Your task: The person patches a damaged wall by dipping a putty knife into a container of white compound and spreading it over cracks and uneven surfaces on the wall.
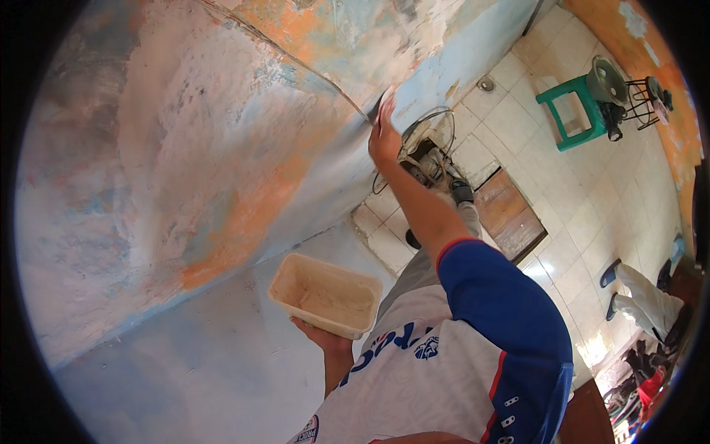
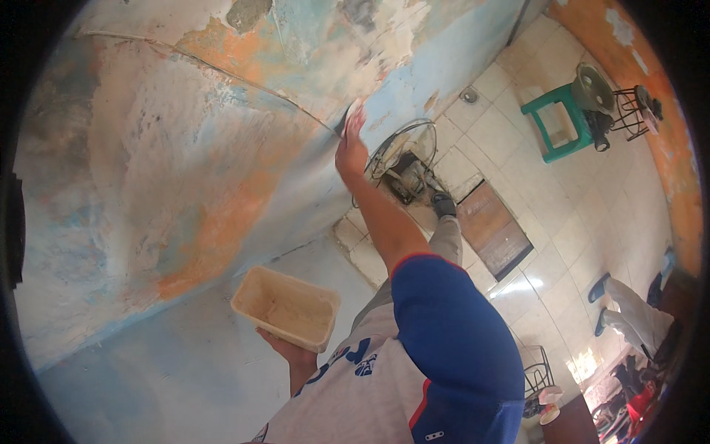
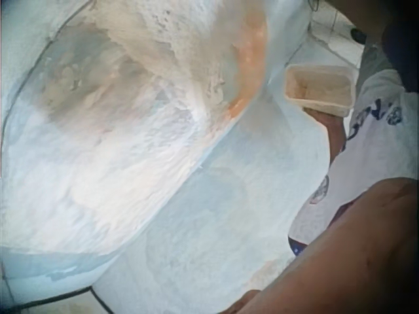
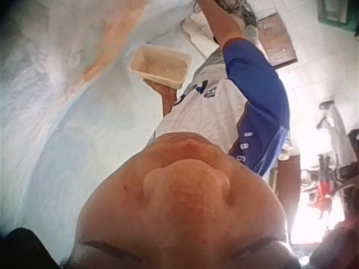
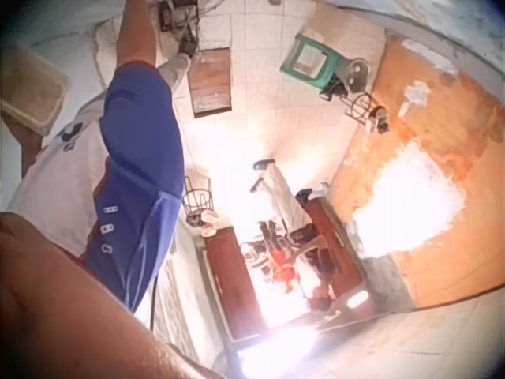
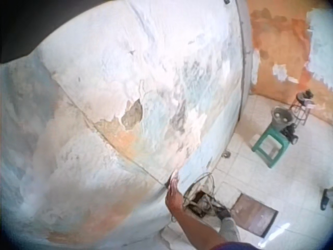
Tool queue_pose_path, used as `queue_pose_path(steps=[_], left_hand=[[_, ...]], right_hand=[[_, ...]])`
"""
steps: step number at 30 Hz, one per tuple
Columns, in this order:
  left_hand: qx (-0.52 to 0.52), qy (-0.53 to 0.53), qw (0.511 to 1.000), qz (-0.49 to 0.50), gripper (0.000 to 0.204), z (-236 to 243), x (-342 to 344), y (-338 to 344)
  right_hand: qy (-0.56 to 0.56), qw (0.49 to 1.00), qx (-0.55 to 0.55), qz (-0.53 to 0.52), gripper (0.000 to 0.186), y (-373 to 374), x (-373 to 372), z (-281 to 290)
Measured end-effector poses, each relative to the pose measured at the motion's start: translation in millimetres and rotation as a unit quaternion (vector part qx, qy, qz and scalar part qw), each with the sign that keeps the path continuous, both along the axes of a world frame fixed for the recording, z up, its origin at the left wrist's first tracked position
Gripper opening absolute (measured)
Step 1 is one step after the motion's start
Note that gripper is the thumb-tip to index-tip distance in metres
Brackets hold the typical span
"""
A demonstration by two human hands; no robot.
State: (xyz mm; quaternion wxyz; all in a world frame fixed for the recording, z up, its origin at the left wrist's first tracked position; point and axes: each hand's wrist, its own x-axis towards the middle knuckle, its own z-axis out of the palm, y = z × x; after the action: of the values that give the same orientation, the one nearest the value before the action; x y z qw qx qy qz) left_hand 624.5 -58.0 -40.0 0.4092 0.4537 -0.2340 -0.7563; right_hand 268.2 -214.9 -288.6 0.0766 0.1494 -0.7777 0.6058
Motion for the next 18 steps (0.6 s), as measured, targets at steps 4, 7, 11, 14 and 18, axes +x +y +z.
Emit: queue_pose_path(steps=[4, 7, 11, 14, 18], left_hand=[[0.002, -0.001, 1.000, -0.003, 0.081, 2, -1, -6], [0.006, 0.013, 1.000, 0.007, 0.078, -4, 5, -5], [0.015, -0.001, 1.000, 0.009, 0.081, -12, 12, 0], [0.017, -0.006, 1.000, 0.010, 0.079, -15, 12, -4], [0.008, 0.026, 0.999, -0.019, 0.077, -9, 2, -7]], right_hand=[[-0.072, 0.993, 0.072, 0.055, 0.058, 44, 31, -29], [-0.150, 0.987, 0.036, -0.039, 0.055, 59, -17, -25], [-0.074, 0.991, -0.010, -0.112, 0.049, 34, -88, 57], [-0.054, 0.996, -0.008, -0.068, 0.047, 10, -77, 60], [0.053, 0.997, -0.050, -0.027, 0.044, -2, 8, 30]])
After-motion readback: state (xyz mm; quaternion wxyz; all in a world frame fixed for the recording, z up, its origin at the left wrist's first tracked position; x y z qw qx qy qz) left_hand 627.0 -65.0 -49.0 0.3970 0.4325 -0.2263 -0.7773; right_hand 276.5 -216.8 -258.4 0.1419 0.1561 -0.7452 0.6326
